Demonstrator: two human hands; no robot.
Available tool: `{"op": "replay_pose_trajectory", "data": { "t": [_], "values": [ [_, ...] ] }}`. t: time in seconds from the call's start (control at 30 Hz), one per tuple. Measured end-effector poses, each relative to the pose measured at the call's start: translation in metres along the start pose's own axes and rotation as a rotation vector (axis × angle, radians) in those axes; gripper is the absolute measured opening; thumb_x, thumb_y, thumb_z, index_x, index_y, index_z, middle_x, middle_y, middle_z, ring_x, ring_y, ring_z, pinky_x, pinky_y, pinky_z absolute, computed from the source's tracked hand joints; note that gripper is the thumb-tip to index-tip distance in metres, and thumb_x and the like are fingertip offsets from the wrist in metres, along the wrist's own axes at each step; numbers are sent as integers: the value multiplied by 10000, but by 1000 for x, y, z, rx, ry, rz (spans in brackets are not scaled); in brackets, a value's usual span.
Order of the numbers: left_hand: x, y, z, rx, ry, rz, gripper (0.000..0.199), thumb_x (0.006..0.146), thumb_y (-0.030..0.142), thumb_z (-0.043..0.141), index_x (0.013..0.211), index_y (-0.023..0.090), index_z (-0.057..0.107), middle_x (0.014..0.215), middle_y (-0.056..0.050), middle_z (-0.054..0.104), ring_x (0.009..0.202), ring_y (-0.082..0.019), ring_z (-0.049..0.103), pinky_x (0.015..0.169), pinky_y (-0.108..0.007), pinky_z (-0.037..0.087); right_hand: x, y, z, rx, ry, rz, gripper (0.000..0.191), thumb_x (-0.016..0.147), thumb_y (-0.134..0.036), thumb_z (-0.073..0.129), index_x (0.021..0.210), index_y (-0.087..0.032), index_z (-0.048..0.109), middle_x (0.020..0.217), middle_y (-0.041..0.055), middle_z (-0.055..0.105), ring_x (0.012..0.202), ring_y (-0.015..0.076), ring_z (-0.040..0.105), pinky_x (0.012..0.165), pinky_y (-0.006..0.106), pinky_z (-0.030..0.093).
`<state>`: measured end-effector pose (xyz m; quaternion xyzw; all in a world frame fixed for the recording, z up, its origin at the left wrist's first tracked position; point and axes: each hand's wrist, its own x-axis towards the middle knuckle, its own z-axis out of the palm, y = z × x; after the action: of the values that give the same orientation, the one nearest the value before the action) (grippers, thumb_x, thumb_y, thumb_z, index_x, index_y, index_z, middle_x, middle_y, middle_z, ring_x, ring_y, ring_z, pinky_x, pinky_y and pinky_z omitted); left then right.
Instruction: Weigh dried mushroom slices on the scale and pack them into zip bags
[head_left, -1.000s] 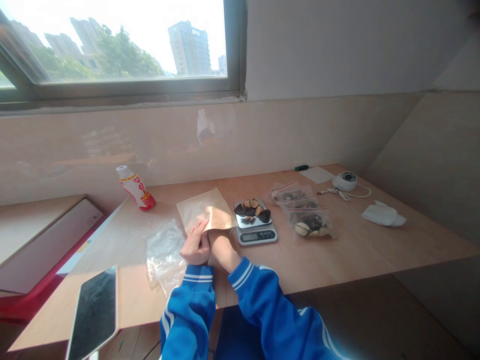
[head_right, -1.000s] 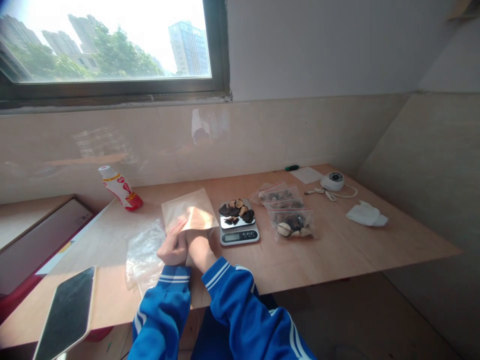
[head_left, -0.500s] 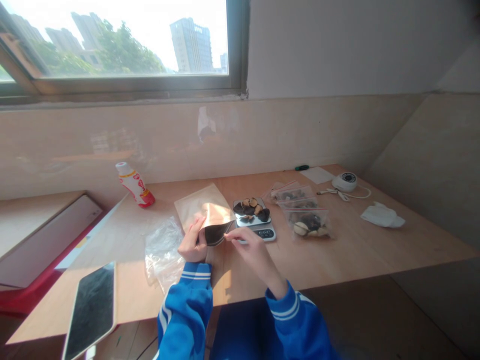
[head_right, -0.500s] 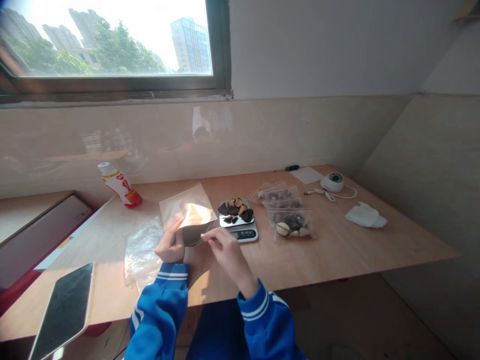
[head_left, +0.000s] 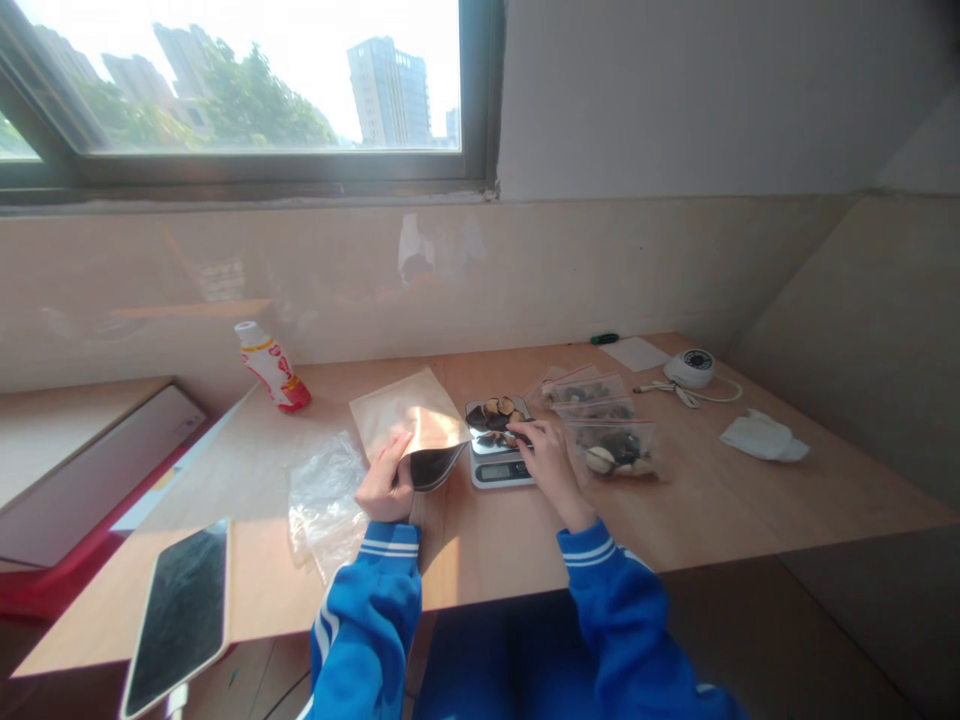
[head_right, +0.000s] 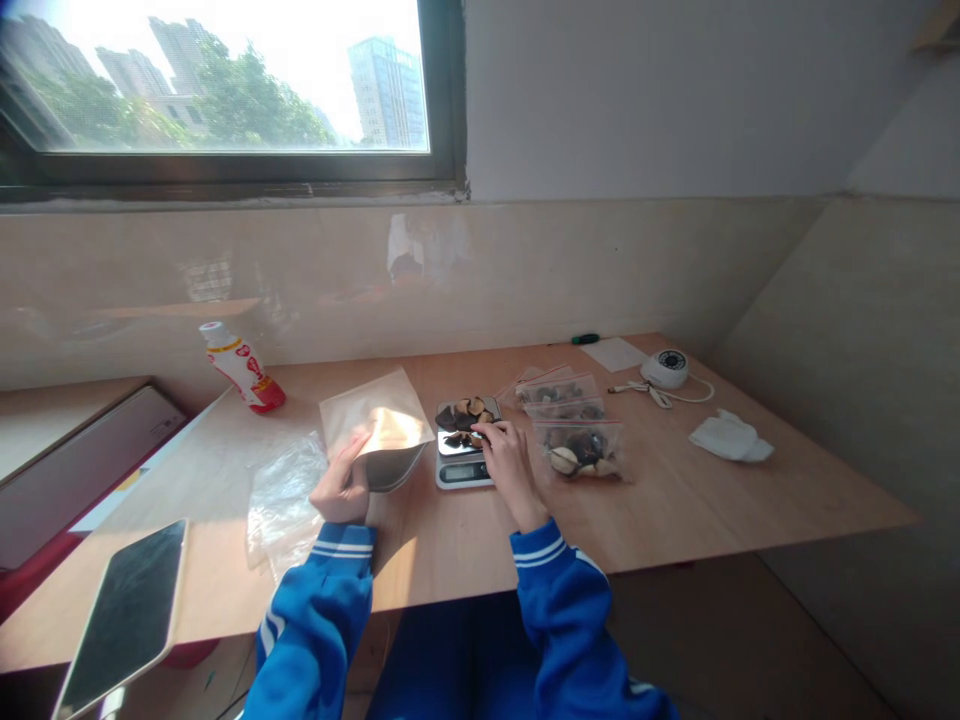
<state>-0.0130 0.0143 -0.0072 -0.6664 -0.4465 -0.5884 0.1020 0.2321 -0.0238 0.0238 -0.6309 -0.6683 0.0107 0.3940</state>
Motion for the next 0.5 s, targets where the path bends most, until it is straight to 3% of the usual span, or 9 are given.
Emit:
{"op": "replay_pose_trajectory", "data": {
  "t": [0.13, 0.3, 0.4, 0.5],
  "values": [
    [-1, -1, 1, -5, -55, -28, 286, 900, 181, 447, 1039, 176, 697, 1019, -47, 735, 1025, -209, 666, 955, -345, 502, -18, -6, -12, 121, 108, -60, 273, 895, -152, 429, 1042, -202, 653, 1020, 79, 685, 990, 227, 586, 892, 395, 447],
    [2, -3, 8, 88, -347, -205, 324, 878, 221, 480, 1150, 244, 655, 1193, -37, 668, 1240, -247, 524, 1042, -406, 431, -47, -8, -36, 214, 152, 84, 248, 903, -219, 423, 967, -204, 662, 948, 72, 696, 906, 222, 608, 837, 387, 473],
    [5, -3, 13, 163, -470, -263, 370, 845, 281, 537, 1201, 225, 620, 1289, -64, 605, 1286, -292, 467, 1091, -470, 353, -57, -4, -49, 277, 127, 155, 236, 895, -255, 442, 954, -205, 665, 942, 77, 699, 885, 220, 624, 774, 359, 502],
    [7, 2, 8, 212, -424, -276, 407, 853, 319, 509, 1229, 186, 591, 1329, -110, 566, 1294, -297, 452, 1117, -485, 292, -60, 4, -58, 293, 122, 186, 239, 883, -271, 450, 943, -206, 671, 940, 86, 701, 888, 227, 635, 754, 352, 515]
  ]
}}
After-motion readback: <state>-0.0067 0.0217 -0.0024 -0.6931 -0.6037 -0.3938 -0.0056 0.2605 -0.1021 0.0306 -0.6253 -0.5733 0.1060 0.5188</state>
